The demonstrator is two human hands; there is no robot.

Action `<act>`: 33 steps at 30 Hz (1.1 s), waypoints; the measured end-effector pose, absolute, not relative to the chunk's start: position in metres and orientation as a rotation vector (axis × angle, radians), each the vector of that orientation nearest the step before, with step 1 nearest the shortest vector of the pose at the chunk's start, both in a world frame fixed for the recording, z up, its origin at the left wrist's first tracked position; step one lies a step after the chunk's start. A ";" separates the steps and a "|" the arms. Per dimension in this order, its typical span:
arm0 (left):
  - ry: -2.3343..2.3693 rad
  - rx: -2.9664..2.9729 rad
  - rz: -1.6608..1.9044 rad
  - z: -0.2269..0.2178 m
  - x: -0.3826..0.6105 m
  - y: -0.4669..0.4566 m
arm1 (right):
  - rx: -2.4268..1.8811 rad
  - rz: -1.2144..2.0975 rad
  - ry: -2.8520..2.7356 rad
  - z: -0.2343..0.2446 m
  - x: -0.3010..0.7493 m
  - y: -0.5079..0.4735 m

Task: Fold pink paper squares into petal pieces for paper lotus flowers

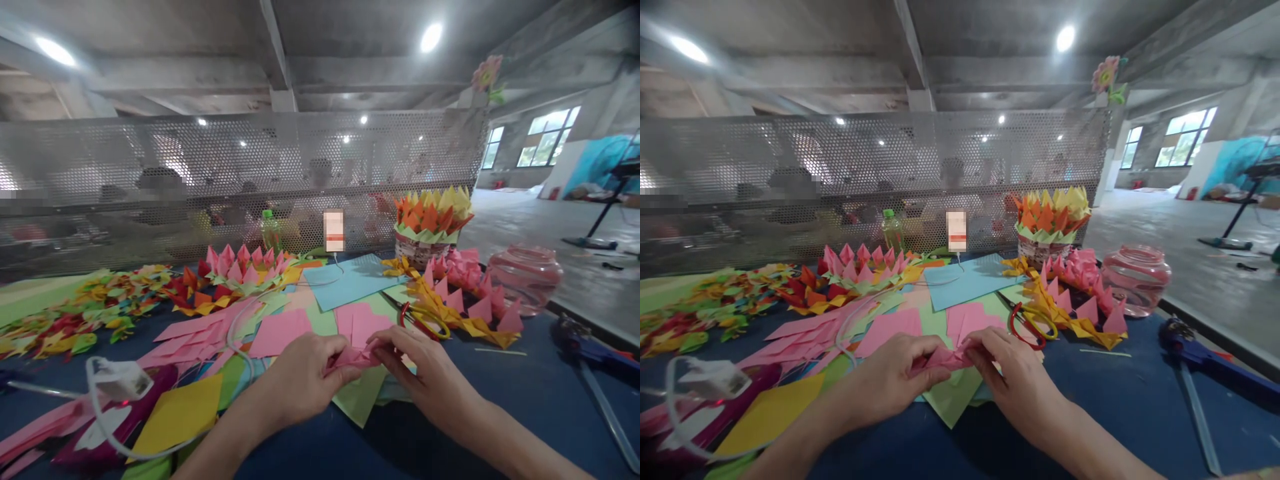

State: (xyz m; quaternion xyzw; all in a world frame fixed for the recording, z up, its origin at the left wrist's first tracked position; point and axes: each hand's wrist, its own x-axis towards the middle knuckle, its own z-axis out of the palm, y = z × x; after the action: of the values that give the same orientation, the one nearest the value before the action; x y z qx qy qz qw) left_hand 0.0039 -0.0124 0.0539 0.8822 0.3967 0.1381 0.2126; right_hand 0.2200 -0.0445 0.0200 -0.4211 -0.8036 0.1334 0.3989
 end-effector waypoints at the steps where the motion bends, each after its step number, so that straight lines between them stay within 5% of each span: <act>1: 1.099 2.449 0.388 0.054 0.004 -0.012 | -1.068 0.337 -2.034 0.020 0.220 -0.045; 33: 1.115 2.442 0.451 0.053 0.004 -0.012 | -1.064 0.207 -2.041 0.019 0.219 -0.044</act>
State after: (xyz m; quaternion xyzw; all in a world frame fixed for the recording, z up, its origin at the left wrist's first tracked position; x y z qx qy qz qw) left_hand 0.0043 -0.0118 0.0531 0.8775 0.4006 0.1622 0.2081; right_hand 0.2194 -0.0441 0.0191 -0.4211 -0.8082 0.0821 0.4035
